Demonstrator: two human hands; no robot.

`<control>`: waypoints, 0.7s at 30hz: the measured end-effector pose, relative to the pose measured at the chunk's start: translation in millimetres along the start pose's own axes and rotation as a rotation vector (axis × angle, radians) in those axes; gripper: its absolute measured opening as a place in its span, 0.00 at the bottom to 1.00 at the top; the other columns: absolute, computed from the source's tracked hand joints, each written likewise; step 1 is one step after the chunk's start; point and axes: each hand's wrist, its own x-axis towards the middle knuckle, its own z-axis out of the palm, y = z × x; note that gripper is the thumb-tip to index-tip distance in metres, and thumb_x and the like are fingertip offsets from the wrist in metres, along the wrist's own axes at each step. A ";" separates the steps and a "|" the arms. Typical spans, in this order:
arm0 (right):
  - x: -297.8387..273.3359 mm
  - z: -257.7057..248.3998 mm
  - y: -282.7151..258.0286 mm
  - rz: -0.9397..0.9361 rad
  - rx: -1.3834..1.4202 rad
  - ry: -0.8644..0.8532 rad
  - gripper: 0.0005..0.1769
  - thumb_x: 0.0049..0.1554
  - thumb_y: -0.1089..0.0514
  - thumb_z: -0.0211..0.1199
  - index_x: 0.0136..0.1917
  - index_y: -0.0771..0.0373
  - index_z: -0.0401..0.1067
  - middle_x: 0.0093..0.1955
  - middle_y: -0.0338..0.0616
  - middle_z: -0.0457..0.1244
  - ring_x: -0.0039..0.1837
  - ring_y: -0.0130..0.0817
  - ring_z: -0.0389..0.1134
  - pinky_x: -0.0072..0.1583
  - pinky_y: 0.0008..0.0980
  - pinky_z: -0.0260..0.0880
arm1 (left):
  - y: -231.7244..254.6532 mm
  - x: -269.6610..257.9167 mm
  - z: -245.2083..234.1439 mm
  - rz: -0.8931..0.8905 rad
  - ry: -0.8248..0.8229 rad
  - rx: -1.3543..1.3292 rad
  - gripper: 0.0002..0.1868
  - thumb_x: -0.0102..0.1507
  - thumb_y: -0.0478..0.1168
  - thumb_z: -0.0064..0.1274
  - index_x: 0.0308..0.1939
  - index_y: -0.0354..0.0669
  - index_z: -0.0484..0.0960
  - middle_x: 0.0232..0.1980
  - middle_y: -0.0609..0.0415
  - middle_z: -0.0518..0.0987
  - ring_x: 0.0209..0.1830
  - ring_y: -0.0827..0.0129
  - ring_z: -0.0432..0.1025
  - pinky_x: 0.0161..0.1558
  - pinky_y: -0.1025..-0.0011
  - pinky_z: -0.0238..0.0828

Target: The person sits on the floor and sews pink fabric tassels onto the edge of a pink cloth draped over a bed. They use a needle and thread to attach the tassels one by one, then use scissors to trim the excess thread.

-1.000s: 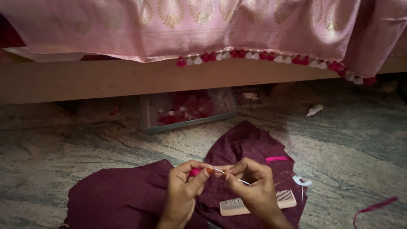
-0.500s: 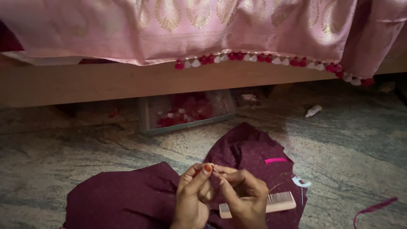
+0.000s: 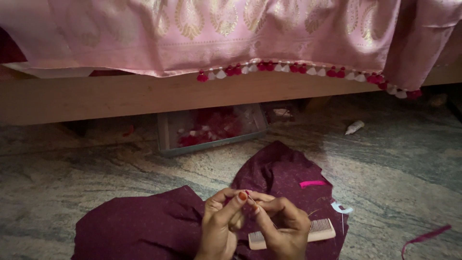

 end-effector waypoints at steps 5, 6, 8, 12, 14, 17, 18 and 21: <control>0.0 1.0 -0.4 -0.078 0.063 -0.071 0.03 0.53 0.78 0.63 0.40 0.77 0.73 0.53 0.70 0.71 0.56 0.44 0.76 0.60 0.38 0.78 | 5.2 -0.9 0.6 -0.026 -0.006 0.012 0.04 0.64 0.35 0.58 0.37 0.36 0.85 0.21 0.60 0.74 0.13 0.83 0.50 0.17 0.77 0.42; -0.1 -0.6 1.4 -0.078 0.064 -0.071 0.03 0.53 0.78 0.63 0.40 0.77 0.73 0.53 0.70 0.71 0.56 0.44 0.76 0.60 0.38 0.78 | 6.7 -1.1 2.0 -0.026 -0.006 0.013 0.04 0.64 0.35 0.58 0.37 0.36 0.85 0.21 0.60 0.74 0.13 0.83 0.50 0.17 0.77 0.42; -0.6 -4.0 4.8 -0.090 0.026 -0.088 0.02 0.54 0.77 0.63 0.40 0.77 0.73 0.53 0.70 0.72 0.55 0.43 0.77 0.58 0.37 0.79 | 9.7 -1.6 4.9 -0.034 -0.060 -0.003 0.06 0.65 0.36 0.59 0.37 0.36 0.85 0.17 0.66 0.67 0.12 0.84 0.49 0.17 0.78 0.42; 1.4 -7.7 3.5 -0.121 -0.018 -0.115 0.02 0.54 0.77 0.64 0.41 0.76 0.75 0.53 0.67 0.73 0.54 0.41 0.77 0.56 0.36 0.80 | 9.0 1.3 -0.2 -0.027 -0.071 0.041 0.07 0.65 0.37 0.59 0.37 0.35 0.86 0.16 0.66 0.65 0.12 0.84 0.49 0.17 0.78 0.42; 4.7 -8.7 -4.4 -0.046 -0.238 -0.153 0.04 0.51 0.74 0.68 0.42 0.73 0.79 0.50 0.58 0.76 0.49 0.35 0.80 0.49 0.31 0.84 | 8.3 3.1 -3.0 -0.001 -0.044 0.121 0.07 0.64 0.37 0.59 0.38 0.35 0.87 0.15 0.66 0.67 0.12 0.83 0.50 0.16 0.78 0.43; 23.6 -21.1 -14.3 -0.075 -0.388 -0.308 0.08 0.50 0.71 0.70 0.45 0.70 0.82 0.44 0.51 0.76 0.41 0.30 0.78 0.41 0.26 0.80 | 14.2 2.7 1.2 0.027 -0.023 0.202 0.06 0.63 0.36 0.60 0.37 0.34 0.86 0.19 0.63 0.72 0.13 0.82 0.52 0.16 0.78 0.45; 30.4 -14.3 -28.9 -0.075 -0.389 -0.310 0.08 0.50 0.71 0.70 0.45 0.70 0.82 0.44 0.51 0.76 0.41 0.30 0.78 0.41 0.26 0.80 | 16.1 1.7 3.7 0.028 -0.022 0.200 0.06 0.63 0.36 0.60 0.37 0.34 0.86 0.19 0.63 0.72 0.13 0.82 0.52 0.16 0.78 0.45; 46.3 -3.5 -54.3 -0.119 -0.408 -0.395 0.17 0.50 0.71 0.67 0.55 0.70 0.78 0.46 0.49 0.74 0.47 0.31 0.77 0.48 0.27 0.80 | 18.8 1.3 8.9 0.011 -0.027 0.350 0.06 0.63 0.36 0.59 0.38 0.35 0.87 0.22 0.62 0.75 0.14 0.82 0.55 0.17 0.78 0.46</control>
